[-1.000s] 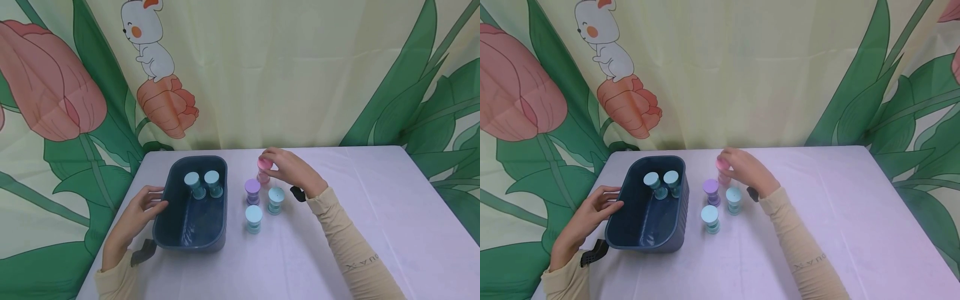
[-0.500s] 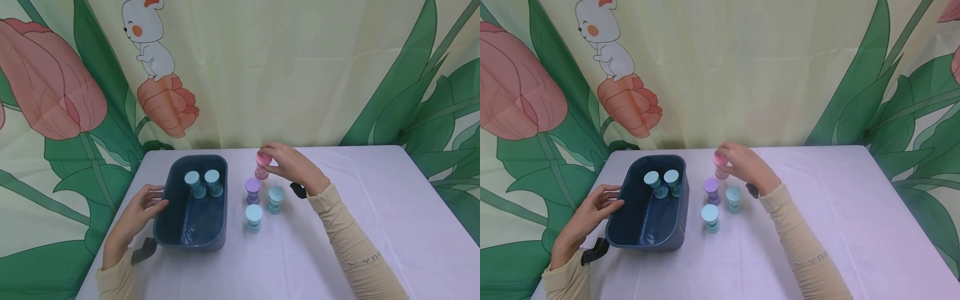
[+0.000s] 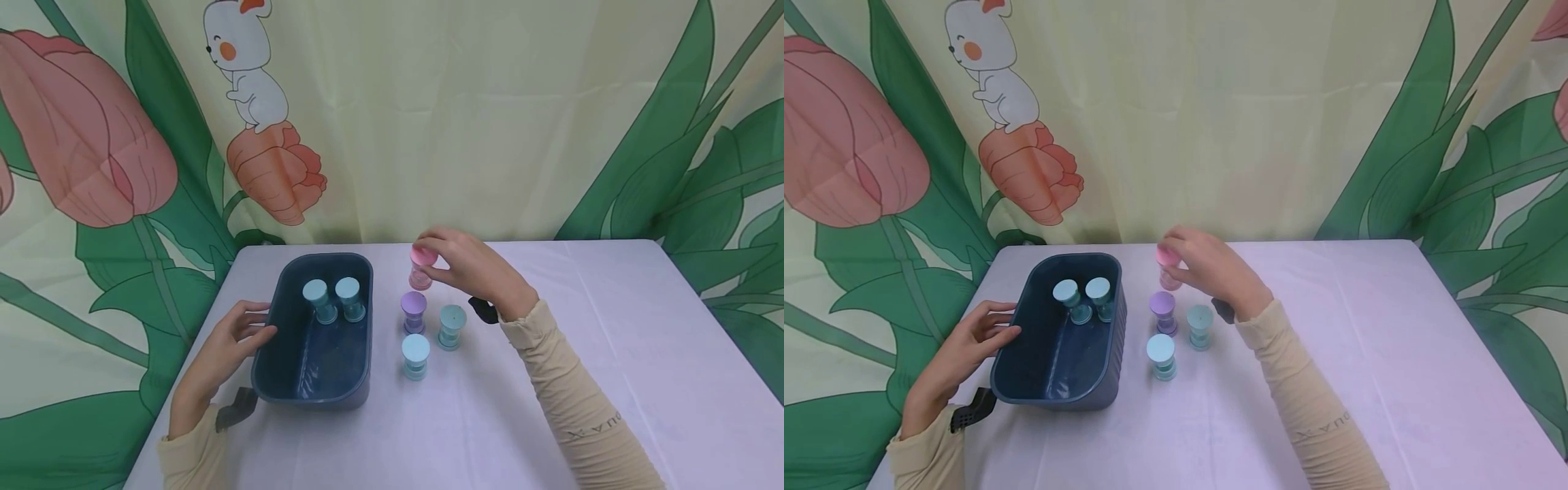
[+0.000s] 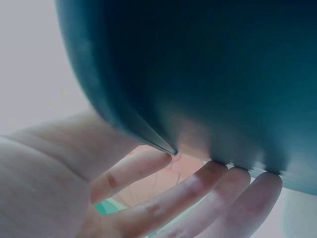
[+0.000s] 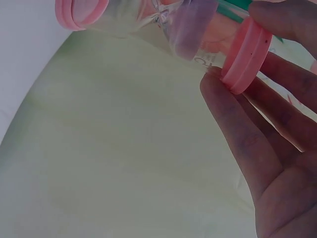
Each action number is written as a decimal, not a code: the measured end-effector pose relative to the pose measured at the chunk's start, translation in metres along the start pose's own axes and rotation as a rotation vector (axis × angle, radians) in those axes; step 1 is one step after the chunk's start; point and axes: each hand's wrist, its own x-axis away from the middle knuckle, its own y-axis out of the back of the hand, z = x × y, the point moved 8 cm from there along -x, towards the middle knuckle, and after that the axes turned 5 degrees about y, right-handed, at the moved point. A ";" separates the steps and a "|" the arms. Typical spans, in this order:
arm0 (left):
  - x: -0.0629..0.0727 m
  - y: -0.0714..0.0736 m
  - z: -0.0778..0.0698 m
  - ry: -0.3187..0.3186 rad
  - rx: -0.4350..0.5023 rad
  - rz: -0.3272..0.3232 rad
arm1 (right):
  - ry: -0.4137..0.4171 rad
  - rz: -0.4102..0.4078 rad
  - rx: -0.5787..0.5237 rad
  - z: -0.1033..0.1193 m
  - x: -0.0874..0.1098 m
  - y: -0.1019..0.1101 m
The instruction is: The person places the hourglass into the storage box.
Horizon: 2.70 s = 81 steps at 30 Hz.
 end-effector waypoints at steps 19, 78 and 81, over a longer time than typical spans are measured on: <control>0.000 0.000 0.001 0.008 -0.004 -0.004 | 0.096 -0.045 -0.007 0.022 -0.015 0.007; 0.000 0.001 0.002 0.017 -0.021 -0.007 | 0.274 -0.007 -0.052 0.090 -0.075 -0.014; -0.001 0.001 0.002 0.019 -0.020 -0.005 | 0.268 0.012 -0.050 0.092 -0.079 -0.018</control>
